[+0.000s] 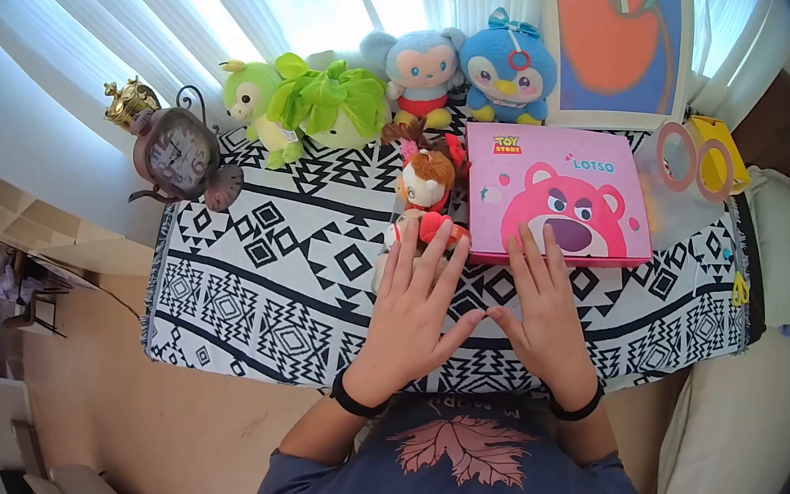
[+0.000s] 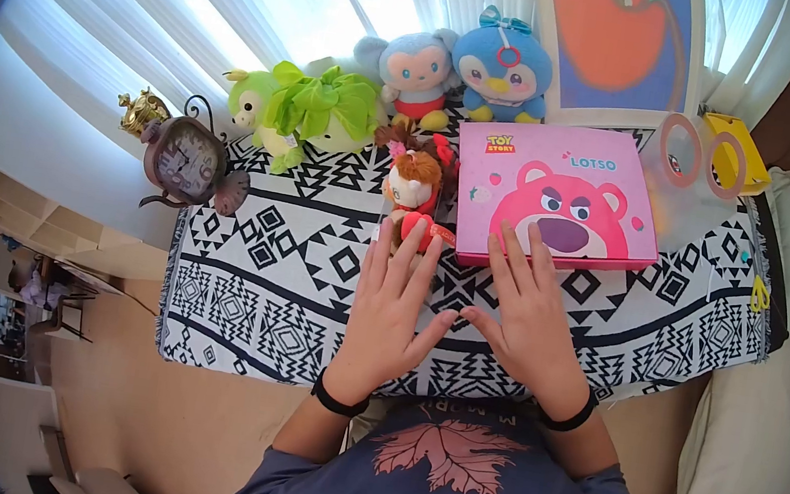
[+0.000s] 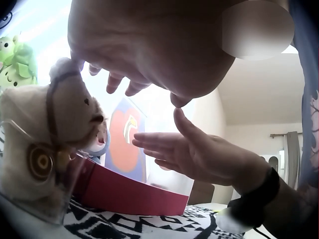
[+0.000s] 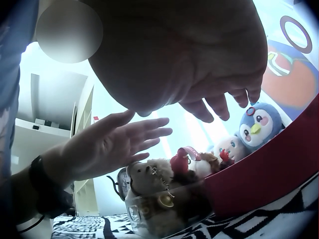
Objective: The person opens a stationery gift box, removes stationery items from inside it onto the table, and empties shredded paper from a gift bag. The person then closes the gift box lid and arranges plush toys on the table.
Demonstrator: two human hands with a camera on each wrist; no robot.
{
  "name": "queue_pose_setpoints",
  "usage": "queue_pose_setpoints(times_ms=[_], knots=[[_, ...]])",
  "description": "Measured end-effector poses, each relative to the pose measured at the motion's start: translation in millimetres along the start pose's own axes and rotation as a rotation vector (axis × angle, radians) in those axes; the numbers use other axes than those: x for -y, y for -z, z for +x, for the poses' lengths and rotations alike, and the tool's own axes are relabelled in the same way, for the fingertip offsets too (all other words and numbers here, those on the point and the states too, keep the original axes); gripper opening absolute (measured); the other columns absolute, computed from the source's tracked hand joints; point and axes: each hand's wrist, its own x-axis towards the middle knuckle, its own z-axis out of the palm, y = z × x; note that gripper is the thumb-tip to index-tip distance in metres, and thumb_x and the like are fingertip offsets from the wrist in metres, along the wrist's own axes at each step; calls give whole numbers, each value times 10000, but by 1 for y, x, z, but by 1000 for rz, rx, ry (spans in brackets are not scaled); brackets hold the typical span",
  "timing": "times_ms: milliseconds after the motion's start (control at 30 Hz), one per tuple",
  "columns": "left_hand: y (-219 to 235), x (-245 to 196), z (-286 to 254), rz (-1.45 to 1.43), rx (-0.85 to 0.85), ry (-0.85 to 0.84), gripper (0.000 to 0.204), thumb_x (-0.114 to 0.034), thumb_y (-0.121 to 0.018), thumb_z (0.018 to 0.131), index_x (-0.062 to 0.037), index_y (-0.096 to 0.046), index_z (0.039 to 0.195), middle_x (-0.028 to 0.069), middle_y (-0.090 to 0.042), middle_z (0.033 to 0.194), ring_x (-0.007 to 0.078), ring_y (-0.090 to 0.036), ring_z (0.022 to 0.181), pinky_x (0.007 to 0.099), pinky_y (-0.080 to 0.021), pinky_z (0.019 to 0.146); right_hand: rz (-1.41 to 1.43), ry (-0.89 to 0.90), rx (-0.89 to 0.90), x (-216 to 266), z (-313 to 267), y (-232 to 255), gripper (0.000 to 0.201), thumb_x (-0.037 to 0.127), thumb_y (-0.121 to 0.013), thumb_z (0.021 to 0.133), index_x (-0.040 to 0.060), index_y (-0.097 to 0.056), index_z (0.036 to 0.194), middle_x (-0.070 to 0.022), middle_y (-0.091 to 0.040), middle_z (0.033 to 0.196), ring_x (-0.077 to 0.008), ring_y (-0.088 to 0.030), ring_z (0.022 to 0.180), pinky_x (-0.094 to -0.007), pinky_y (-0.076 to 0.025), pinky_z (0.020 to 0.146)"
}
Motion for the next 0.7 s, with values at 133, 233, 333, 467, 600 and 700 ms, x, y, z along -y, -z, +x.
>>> queue_pose_setpoints(times_ms=[133, 233, 333, 467, 600, 700], knots=[[-3, 0, -1, 17, -31, 55, 763, -366, -662, 996, -41, -392, 1631, 224, -314, 1699, 529, -204, 1578, 613, -195, 1264, -30, -19, -6, -1, -6, 4, 862, 541, -610, 1013, -60, -391, 1590, -253, -335, 1681, -493, -219, 1581, -586, -257, 1257], [-2, 3, -4, 16, -67, 64, 737, -363, -657, 1005, -42, -411, 1621, 231, -310, 1698, 533, -200, 1577, 614, -194, 1263, -39, -25, -6, -2, -9, 6, 849, 533, -608, 1018, -57, -392, 1590, -249, -335, 1683, -492, -216, 1583, -589, -252, 1258], [0, 3, -5, 31, -56, 66, 717, -357, -653, 1012, -36, -424, 1611, 241, -304, 1698, 538, -198, 1576, 617, -199, 1260, -32, -40, 0, -1, -12, 7, 847, 529, -607, 1020, -60, -393, 1589, -245, -334, 1685, -492, -215, 1583, -590, -250, 1259], [2, 0, -4, 26, -39, 54, 689, -315, -619, 1029, -25, -408, 1617, 247, -308, 1694, 544, -200, 1572, 616, -201, 1261, -13, -32, -6, 1, -9, 5, 817, 486, -610, 1030, -69, -387, 1587, -237, -331, 1691, -482, -224, 1585, -587, -257, 1258], [-1, -3, -2, -6, -16, 23, 672, -250, -577, 1042, 19, -374, 1623, 242, -303, 1705, 522, -191, 1589, 592, -205, 1269, 13, 1, -21, 1, -7, 5, 765, 392, -619, 1044, -70, -364, 1598, -231, -331, 1694, -465, -244, 1586, -567, -256, 1270], [-3, -5, -2, -15, -7, 6, 674, -227, -571, 1038, 38, -361, 1621, 237, -294, 1714, 495, -186, 1603, 585, -203, 1272, 28, 12, -17, 3, -7, 7, 745, 346, -623, 1045, -68, -353, 1604, -232, -341, 1689, -462, -255, 1583, -553, -252, 1278]])
